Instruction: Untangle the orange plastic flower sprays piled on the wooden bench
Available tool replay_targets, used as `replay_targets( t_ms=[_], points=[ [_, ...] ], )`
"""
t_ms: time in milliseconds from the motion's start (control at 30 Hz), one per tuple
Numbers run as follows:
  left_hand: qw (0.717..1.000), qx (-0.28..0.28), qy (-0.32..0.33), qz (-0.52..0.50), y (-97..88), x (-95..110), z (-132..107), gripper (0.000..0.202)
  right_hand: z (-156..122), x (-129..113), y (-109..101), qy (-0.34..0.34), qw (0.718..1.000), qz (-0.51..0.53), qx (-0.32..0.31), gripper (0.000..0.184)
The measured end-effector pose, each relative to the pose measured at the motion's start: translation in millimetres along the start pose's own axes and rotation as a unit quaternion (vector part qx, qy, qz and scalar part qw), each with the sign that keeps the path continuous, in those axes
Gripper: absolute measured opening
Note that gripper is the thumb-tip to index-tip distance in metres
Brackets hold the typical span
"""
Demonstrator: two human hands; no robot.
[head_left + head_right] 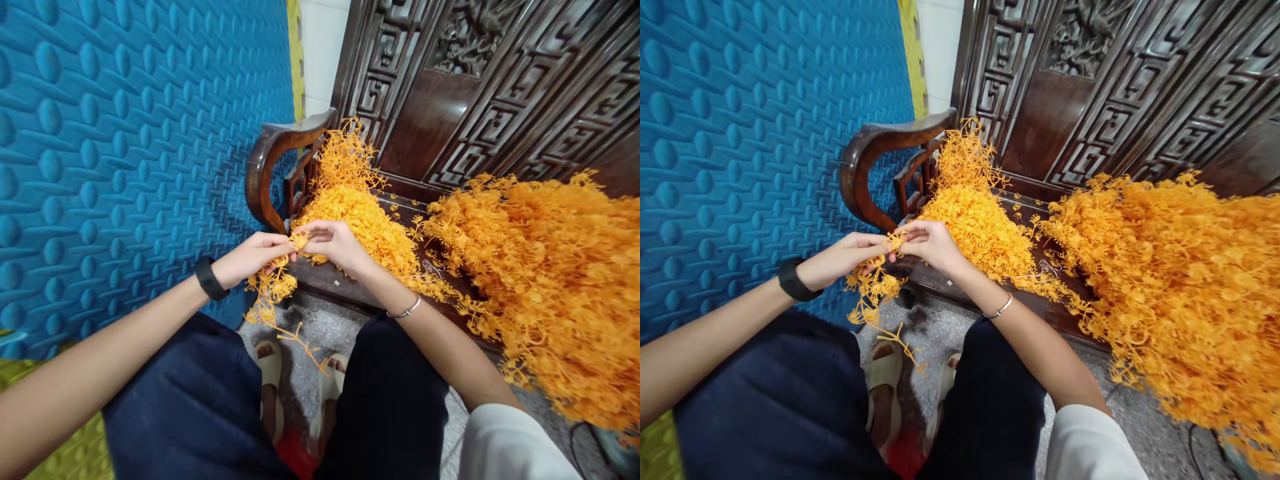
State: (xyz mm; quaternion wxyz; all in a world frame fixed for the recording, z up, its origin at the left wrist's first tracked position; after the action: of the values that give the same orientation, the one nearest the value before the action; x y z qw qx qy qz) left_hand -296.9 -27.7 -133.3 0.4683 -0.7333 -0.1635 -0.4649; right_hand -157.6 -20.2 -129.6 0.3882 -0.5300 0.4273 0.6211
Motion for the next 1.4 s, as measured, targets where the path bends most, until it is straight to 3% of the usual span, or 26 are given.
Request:
replay_targets(
  t_ms=[367,667,867,1067,1400],
  points=[
    [0.998,0.027,-0.023,-0.042,-4.4,3,-3,0.033,1,-9,-6,-0.032,0.997,-0.064,-0.005,0.012],
    [0.999,0.022,-0.018,-0.034,-3.4,7,-3,0.034,0,-6,-6,0.009,1.0,-0.003,-0.011,0.015],
    [0.998,0.031,-0.024,-0.049,-5.2,4,-3,0.033,-2,-9,-4,-0.011,1.0,0.015,-0.018,0.012],
    [0.998,0.039,-0.007,-0.052,-9.7,0,-5,0.034,-1,-15,-5,-0.031,0.998,-0.012,-0.05,0.022],
    [0.997,0.045,-0.011,-0.054,-10.4,1,-6,0.033,0,-14,-6,-0.046,0.998,0.032,-0.023,0.015]
  ],
)
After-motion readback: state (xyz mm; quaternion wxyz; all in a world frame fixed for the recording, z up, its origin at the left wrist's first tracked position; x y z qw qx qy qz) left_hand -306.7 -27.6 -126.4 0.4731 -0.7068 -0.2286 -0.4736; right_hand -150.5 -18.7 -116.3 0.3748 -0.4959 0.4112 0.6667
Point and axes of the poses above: each hand's wrist, its own z-axis towards the middle knuckle, its own y-axis out of the palm, x = y × z, the point moved 5 cm from there along z, towards the middle knuckle, and after that the axes turned 12 degrees about z, right-handed, at the moved point
